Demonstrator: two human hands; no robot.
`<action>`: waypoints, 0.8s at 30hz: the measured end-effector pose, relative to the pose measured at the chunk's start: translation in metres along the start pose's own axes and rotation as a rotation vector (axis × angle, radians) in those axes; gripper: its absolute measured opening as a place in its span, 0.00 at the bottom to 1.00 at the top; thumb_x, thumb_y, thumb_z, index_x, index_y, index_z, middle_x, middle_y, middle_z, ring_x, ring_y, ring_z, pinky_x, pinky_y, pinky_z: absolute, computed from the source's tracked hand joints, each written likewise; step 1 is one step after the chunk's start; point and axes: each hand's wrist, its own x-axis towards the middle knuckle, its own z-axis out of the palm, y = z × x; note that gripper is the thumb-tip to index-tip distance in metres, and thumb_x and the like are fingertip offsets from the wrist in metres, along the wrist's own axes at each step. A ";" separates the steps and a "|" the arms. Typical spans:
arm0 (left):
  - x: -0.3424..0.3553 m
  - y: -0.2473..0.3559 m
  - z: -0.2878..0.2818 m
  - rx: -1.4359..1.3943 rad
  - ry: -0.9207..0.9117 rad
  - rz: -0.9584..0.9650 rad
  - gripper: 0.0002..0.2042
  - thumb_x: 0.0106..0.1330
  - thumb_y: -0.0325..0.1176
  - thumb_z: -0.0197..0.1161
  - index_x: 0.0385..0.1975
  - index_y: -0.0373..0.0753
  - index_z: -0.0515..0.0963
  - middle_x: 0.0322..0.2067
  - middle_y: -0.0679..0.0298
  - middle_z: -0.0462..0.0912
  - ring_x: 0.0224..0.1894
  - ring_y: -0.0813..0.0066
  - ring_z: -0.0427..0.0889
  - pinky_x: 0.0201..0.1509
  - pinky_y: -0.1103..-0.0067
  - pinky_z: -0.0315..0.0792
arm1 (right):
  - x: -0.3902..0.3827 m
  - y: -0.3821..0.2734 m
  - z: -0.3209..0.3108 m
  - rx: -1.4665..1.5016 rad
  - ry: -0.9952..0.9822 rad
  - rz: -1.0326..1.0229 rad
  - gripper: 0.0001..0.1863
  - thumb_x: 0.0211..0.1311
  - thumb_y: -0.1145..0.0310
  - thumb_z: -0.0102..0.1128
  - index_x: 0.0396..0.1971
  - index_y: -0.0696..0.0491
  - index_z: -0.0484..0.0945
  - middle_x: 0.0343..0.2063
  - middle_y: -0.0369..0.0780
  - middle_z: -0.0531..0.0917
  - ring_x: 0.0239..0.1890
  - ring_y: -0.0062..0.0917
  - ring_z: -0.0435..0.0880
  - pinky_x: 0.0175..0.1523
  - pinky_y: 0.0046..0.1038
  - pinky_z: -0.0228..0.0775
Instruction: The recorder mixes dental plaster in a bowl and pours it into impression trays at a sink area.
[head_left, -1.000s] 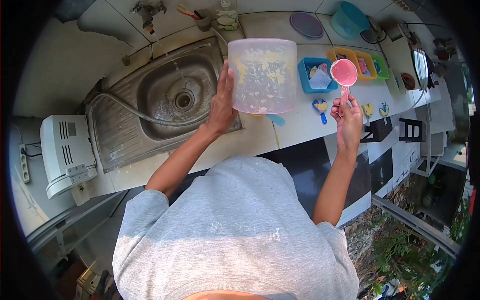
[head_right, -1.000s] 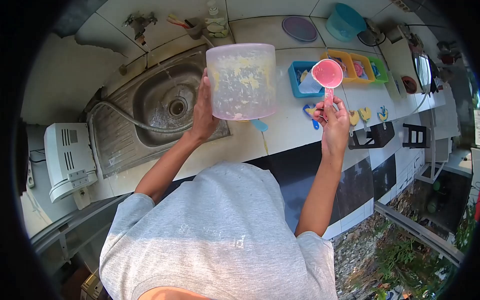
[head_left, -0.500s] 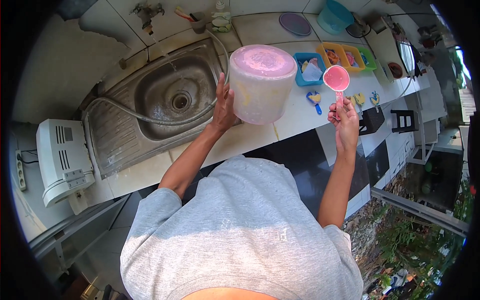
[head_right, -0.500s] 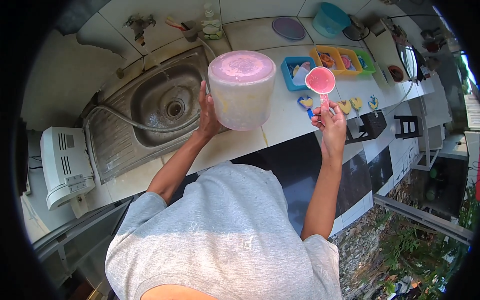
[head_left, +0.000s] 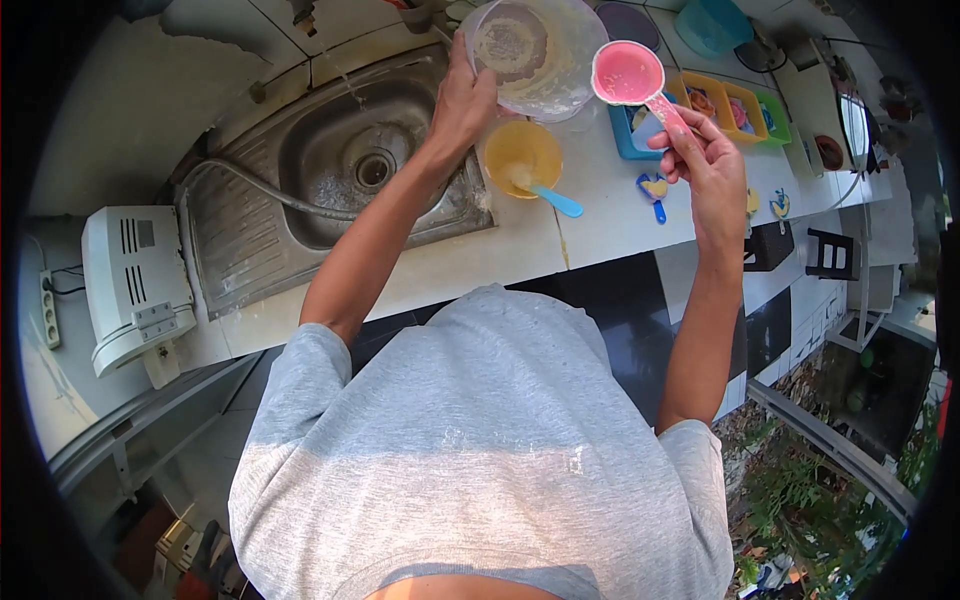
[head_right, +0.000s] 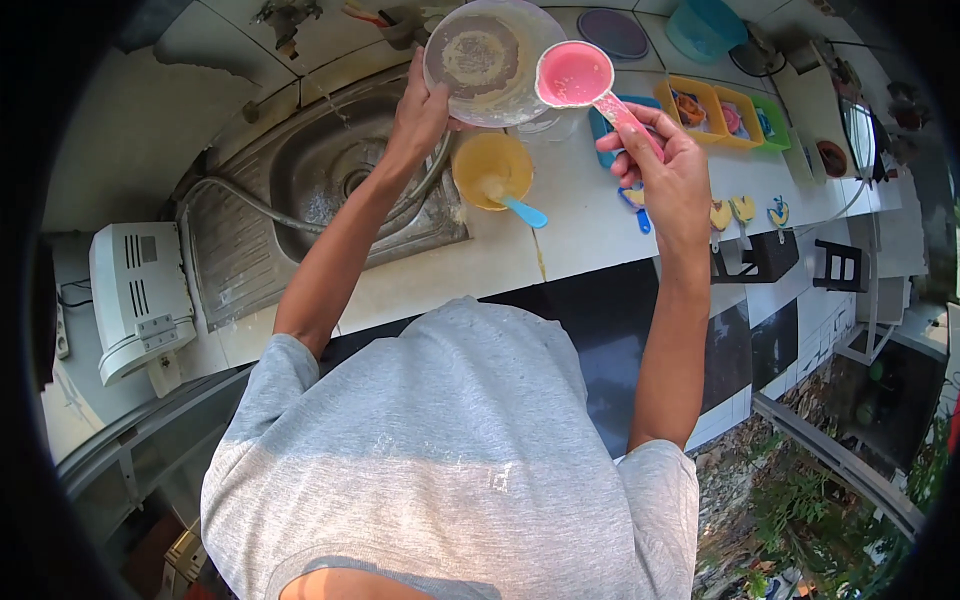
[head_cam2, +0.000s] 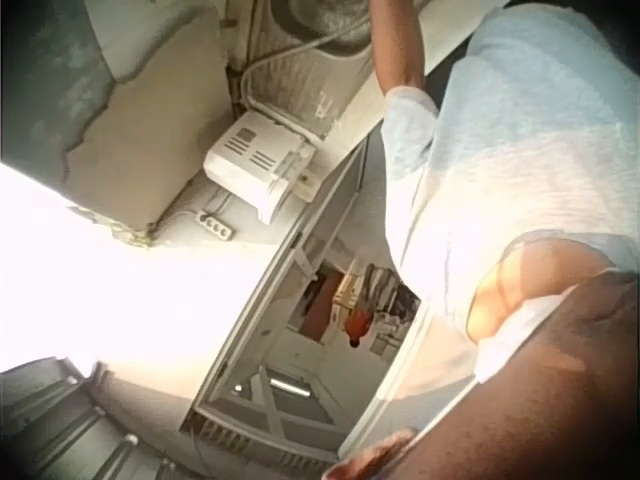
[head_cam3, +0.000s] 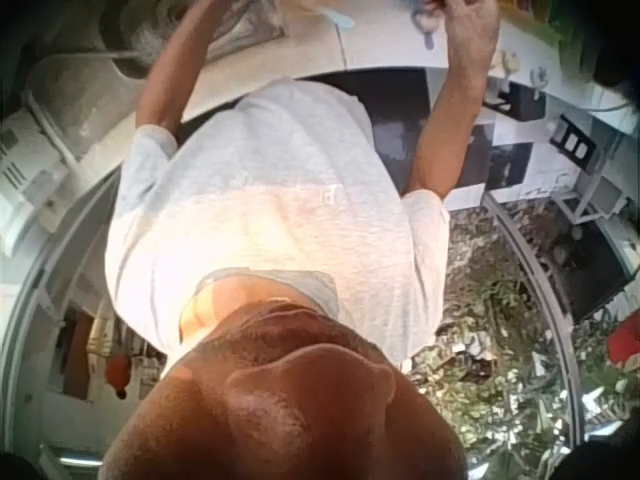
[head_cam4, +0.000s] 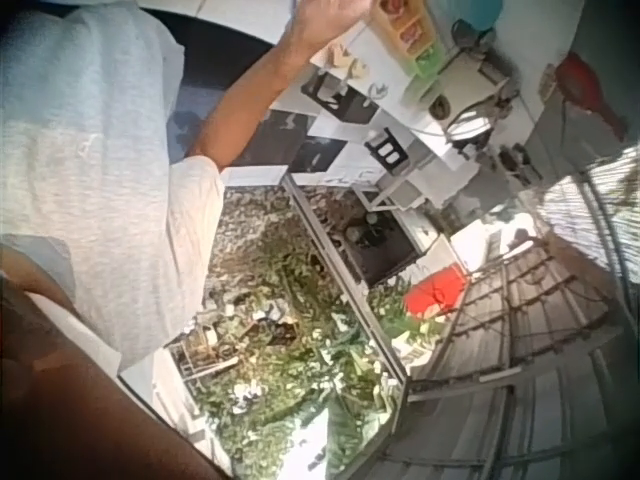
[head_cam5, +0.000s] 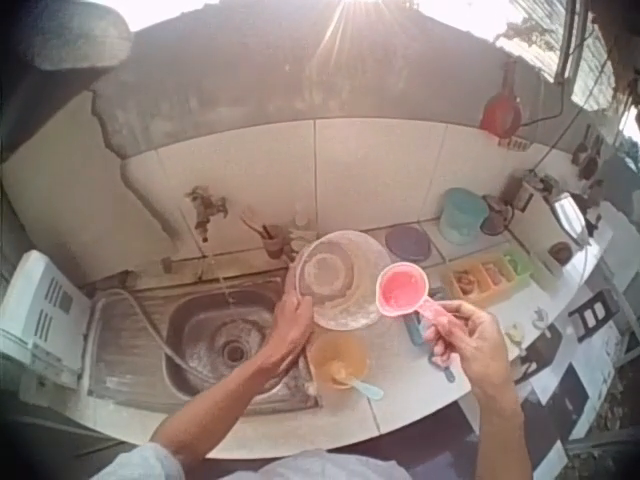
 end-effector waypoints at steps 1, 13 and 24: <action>0.009 0.006 0.003 -0.183 -0.112 -0.122 0.31 0.63 0.26 0.38 0.69 0.38 0.44 0.55 0.46 0.71 0.45 0.55 0.82 0.44 0.72 0.81 | 0.020 0.000 0.005 0.007 0.001 0.008 0.16 0.68 0.67 0.55 0.49 0.61 0.74 0.32 0.40 0.84 0.26 0.13 0.77 0.30 0.15 0.69; 0.085 -0.046 0.062 -0.646 -0.301 -0.570 0.23 0.66 0.31 0.33 0.58 0.25 0.60 0.45 0.45 0.78 0.40 0.51 0.84 0.49 0.69 0.79 | 0.010 0.042 0.057 -0.852 -0.254 0.044 0.25 0.66 0.47 0.52 0.34 0.59 0.77 0.27 0.49 0.83 0.32 0.43 0.84 0.37 0.40 0.74; -0.027 -0.084 -0.008 -0.331 -0.138 -0.824 0.38 0.65 0.69 0.38 0.48 0.34 0.73 0.32 0.61 0.79 0.37 0.69 0.80 0.47 0.74 0.72 | 0.013 0.095 0.066 -1.125 -0.419 -0.186 0.09 0.53 0.72 0.57 0.30 0.62 0.74 0.23 0.51 0.81 0.23 0.43 0.83 0.29 0.38 0.76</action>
